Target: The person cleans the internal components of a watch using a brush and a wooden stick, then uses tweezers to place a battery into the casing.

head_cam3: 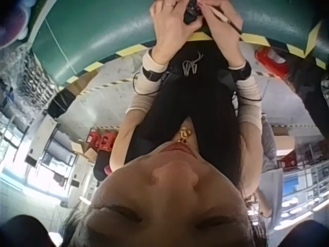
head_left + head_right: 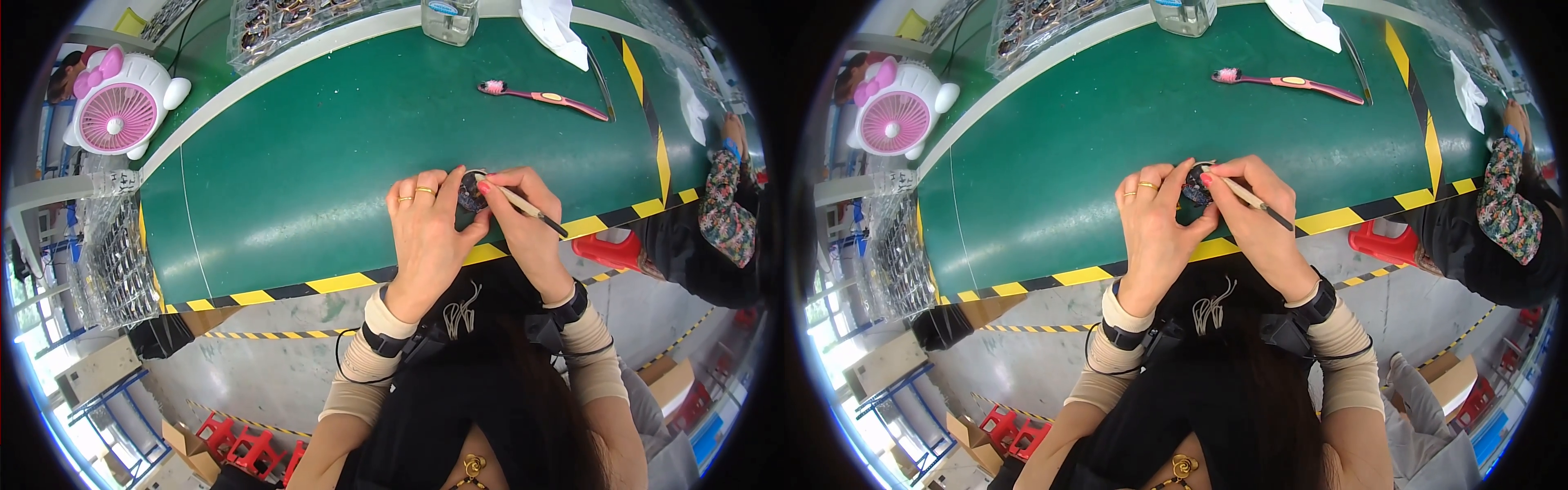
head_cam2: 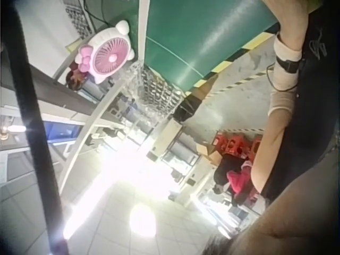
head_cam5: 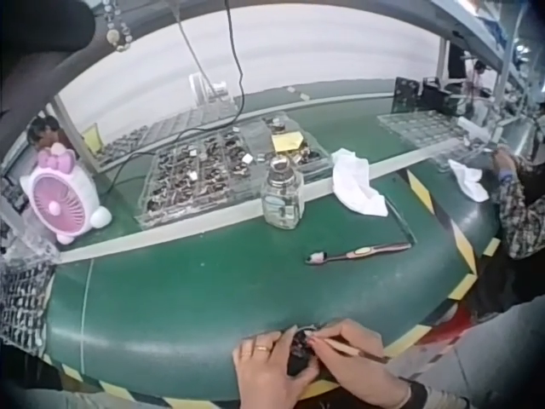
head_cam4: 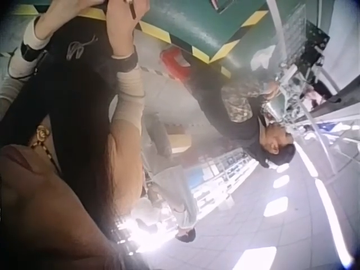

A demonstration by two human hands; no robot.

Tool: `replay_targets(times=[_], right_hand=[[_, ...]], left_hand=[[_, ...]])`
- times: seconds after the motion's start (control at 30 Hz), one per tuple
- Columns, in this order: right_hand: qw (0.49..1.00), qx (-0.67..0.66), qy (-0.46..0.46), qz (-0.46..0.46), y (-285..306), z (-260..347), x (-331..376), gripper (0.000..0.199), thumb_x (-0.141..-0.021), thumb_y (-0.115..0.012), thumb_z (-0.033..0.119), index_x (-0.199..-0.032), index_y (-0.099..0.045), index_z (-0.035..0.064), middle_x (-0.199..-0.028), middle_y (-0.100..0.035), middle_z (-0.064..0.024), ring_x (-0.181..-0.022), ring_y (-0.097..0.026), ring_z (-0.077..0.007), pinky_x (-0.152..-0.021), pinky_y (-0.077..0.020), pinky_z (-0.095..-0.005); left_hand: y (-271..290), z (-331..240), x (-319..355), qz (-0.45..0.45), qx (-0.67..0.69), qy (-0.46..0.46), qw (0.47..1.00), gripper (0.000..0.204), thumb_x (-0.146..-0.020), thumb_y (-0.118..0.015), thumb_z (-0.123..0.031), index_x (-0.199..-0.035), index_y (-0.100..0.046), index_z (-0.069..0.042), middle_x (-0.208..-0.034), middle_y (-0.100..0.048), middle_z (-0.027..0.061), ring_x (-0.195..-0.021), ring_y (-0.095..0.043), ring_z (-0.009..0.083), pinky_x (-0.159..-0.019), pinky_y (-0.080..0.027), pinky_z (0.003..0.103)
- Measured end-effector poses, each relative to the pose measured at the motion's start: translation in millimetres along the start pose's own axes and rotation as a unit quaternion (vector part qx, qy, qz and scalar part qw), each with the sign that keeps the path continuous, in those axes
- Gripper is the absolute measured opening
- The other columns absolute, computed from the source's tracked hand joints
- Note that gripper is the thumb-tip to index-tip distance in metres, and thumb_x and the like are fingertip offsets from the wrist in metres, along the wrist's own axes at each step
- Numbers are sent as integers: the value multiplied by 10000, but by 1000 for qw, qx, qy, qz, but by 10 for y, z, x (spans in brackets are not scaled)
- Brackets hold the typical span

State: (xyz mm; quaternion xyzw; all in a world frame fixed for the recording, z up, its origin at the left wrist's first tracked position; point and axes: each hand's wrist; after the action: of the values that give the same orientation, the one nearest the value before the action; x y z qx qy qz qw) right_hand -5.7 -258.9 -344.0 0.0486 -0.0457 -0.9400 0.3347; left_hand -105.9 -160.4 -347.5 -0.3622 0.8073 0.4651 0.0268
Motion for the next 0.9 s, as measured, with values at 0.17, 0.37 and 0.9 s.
replay_targets(times=[0.17, 0.37, 0.9], right_hand=[[993, 86, 81, 21, 19, -5, -2, 103, -872, -709, -28, -962, -662, -9, -931, -665, -71, -828, -611, -120, -730, -494, -246], [978, 131, 150, 65, 149, -7, 17, 133, -825, -731, -46, -938, -673, -7, -933, -665, -99, -833, -633, -181, -724, -502, -276], [969, 126, 195, 86, 157, 21, 34, 175, -761, -770, -49, -906, -687, 5, -946, -685, -104, -846, -639, -227, -723, -505, -314]], left_hand=[[27, -13, 0, 9, 0, 6, 1000, 565, -644, -862, -183, -1152, -674, -22, -1033, -577, 73, -996, -539, 271, -939, -383, 423], [178, -5, -92, 69, 52, -18, 996, 558, -626, -877, -205, -1128, -687, -53, -1050, -575, 69, -1008, -536, 269, -974, -358, 429], [19, 49, -54, 58, 50, -25, 997, 460, -656, -821, -117, -1102, -711, -100, -1026, -582, 54, -996, -543, 247, -992, -360, 405]])
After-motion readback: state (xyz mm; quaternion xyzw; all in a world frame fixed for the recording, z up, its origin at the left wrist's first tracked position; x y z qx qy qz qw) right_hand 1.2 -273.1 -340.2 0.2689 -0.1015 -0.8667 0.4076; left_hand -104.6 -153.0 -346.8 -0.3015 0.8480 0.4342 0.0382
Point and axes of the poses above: each hand's wrist, its own x-axis away from the middle knuckle, its own y-axis out of the back of the hand, z = x × y
